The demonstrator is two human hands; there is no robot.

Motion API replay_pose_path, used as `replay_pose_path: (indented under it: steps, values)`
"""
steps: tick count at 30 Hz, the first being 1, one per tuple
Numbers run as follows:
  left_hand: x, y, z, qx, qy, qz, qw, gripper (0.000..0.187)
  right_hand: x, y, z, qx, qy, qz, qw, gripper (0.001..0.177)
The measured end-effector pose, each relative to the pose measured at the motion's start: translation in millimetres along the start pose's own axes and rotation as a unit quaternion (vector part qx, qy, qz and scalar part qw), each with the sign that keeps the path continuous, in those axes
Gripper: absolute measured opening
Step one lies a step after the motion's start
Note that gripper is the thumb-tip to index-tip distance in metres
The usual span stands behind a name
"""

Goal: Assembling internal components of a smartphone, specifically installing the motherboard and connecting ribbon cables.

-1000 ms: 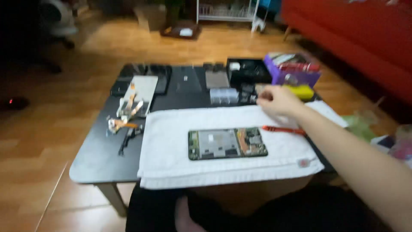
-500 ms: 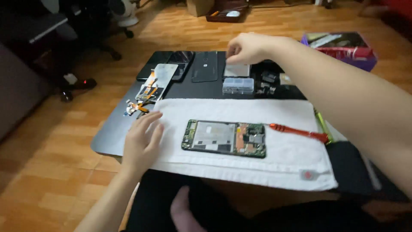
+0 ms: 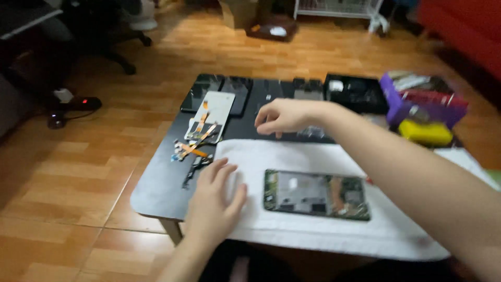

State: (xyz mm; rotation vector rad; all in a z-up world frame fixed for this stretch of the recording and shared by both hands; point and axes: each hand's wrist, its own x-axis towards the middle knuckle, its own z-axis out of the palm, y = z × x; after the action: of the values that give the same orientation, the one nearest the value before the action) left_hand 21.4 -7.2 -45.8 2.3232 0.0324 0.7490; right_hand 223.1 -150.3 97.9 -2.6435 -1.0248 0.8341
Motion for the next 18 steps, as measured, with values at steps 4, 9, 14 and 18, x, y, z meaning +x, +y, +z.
replay_pose_path:
  steps: [4, 9, 14, 18]
  values:
    - [6.3, -4.3, -16.5, -0.052, -0.063, -0.017, 0.997, 0.042, 8.0, -18.5, 27.9, 0.126, 0.077, 0.018, 0.989, 0.033]
    - [5.9, -13.5, -29.7, -0.088, -0.109, 0.014, 0.99, 0.042, 31.1, -25.5, 70.2, 0.208, 0.087, -0.035, 0.974, 0.021]
    - [4.3, -10.9, -30.6, -0.043, -0.098, 0.037, 0.994, 0.038, 26.6, -40.0, 96.8, 0.126, 0.177, -0.073, 0.973, 0.026]
    - [5.1, -27.1, -5.1, -0.002, -0.002, 0.047, 0.999, 0.025, 8.8, -41.0, 101.1, 0.037, 0.171, -0.092, 0.98, 0.02]
